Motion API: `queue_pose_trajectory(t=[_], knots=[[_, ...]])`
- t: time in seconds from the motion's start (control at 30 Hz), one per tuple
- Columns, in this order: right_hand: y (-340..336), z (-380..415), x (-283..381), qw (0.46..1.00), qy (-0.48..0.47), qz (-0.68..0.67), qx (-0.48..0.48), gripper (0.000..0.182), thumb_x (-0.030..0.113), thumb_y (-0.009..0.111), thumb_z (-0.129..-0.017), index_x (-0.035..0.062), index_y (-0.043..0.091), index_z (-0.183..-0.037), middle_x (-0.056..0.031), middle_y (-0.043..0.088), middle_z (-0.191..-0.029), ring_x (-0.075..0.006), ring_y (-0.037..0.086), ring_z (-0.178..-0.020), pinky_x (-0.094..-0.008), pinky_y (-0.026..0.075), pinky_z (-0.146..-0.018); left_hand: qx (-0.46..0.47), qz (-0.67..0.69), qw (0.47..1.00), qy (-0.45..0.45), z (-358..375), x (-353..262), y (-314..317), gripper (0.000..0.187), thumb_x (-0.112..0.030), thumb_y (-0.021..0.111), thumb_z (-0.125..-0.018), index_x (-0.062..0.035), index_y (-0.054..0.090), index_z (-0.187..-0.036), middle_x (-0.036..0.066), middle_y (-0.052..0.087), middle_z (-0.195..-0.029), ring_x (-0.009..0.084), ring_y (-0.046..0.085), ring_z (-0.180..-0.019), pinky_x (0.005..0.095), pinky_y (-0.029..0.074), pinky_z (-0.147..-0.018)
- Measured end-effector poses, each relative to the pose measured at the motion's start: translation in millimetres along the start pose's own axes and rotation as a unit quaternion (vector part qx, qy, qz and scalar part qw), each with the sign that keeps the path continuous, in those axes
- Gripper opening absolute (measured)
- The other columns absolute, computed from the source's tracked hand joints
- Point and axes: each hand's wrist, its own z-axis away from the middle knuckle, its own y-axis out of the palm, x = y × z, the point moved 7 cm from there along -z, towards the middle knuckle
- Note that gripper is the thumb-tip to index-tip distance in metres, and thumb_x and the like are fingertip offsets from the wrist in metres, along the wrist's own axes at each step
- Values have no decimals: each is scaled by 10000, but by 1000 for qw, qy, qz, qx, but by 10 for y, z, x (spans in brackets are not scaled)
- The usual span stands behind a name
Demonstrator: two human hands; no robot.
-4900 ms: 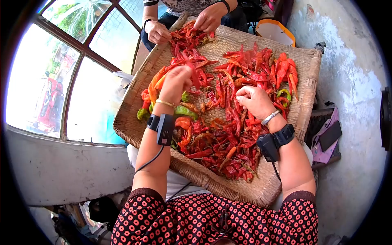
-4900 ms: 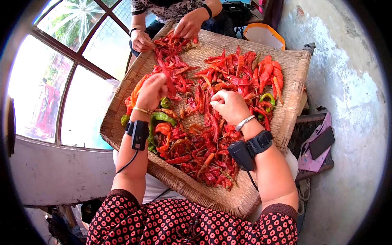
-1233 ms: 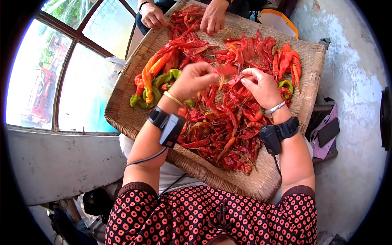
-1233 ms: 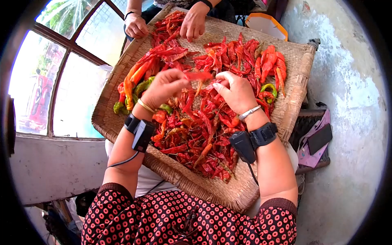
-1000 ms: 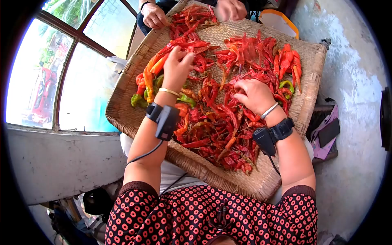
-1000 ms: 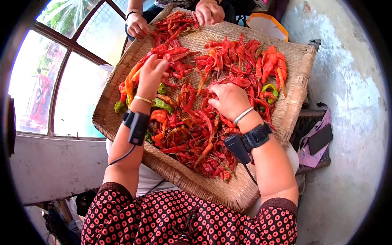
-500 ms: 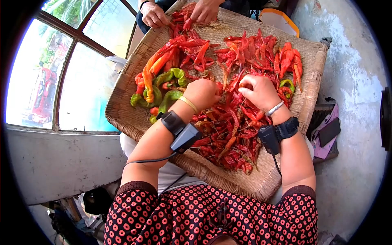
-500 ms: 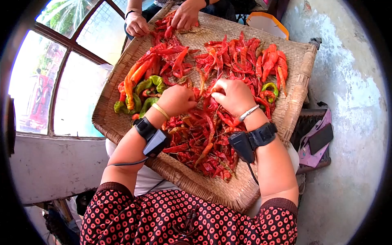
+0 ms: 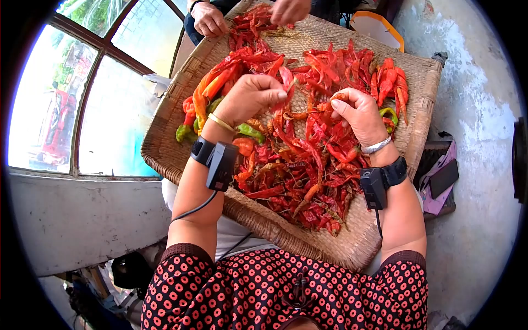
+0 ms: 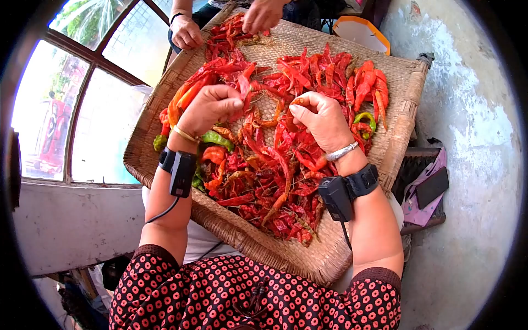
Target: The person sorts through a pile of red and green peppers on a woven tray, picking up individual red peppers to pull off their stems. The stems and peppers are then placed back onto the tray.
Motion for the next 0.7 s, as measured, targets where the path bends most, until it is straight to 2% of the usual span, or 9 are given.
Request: queue_pose_trajectory(t=[0.07,0.2,0.27,0.37,0.43,0.47,0.5,0.57,0.7], knots=[[-3,9,18,1000,4,-4,-8,117,119,602,-828,15,613,-881,3,603,-766,-68,554,-679,-215,452,-635,-100,39,992,71,-42,-94,-112,125,-171,647,-821,-52,649,-786,-61,543,-611,17,439,-507,172,352,-453],[42,23,35,1000,4,-14,20,126,133,601,-833,17,612,-882,-4,608,-769,-74,567,-679,-216,453,-627,-233,113,963,70,-111,34,-341,179,-119,620,-832,-11,633,-975,-23,587,-704,33,481,-561,180,399,-490],[50,20,44,999,2,-24,30,130,143,600,-835,22,612,-882,-7,611,-770,-74,572,-680,-216,453,-621,-282,-45,957,55,-112,78,-358,257,-112,609,-836,20,596,-1057,4,607,-755,45,497,-579,192,426,-515],[57,25,29,999,6,-37,30,143,163,594,-841,32,608,-895,-13,616,-771,-70,581,-681,-203,452,-583,-118,-114,986,8,-166,140,35,299,-160,615,-845,-7,586,-1101,-4,609,-850,44,526,-659,199,443,-570],[77,34,5,997,22,-71,25,152,169,586,-845,35,602,-916,-17,620,-778,-64,586,-678,-185,444,-543,4,-97,992,77,-100,62,396,314,-190,628,-840,-4,587,-1089,-1,607,-869,52,539,-747,212,462,-645],[75,32,-6,997,22,-71,26,152,169,586,-845,35,602,-916,-17,620,-778,-64,586,-678,-185,444,-543,71,-58,995,42,-74,123,549,322,-213,638,-832,-4,589,-1072,-3,606,-874,50,531,-818,215,459,-712],[82,29,-26,996,21,-79,37,159,168,583,-846,33,599,-926,-21,621,-783,-63,587,-677,-180,444,-537,87,-115,983,112,-44,76,642,308,-212,640,-831,-13,590,-1061,-10,603,-872,46,521,-826,210,449,-720],[92,22,-39,995,20,-87,48,165,168,580,-848,30,597,-937,-25,623,-788,-61,588,-676,-174,444,-532,148,-145,978,17,-39,248,754,275,-196,644,-828,-16,600,-1032,-25,603,-833,40,521,-794,209,452,-685],[120,21,-52,999,13,-32,36,181,180,581,-842,21,598,-926,-35,629,-783,-108,602,-680,-227,469,-566,149,-80,985,-32,-13,207,702,179,-180,626,-838,-35,635,-942,-42,605,-739,25,529,-665,202,446,-579]])
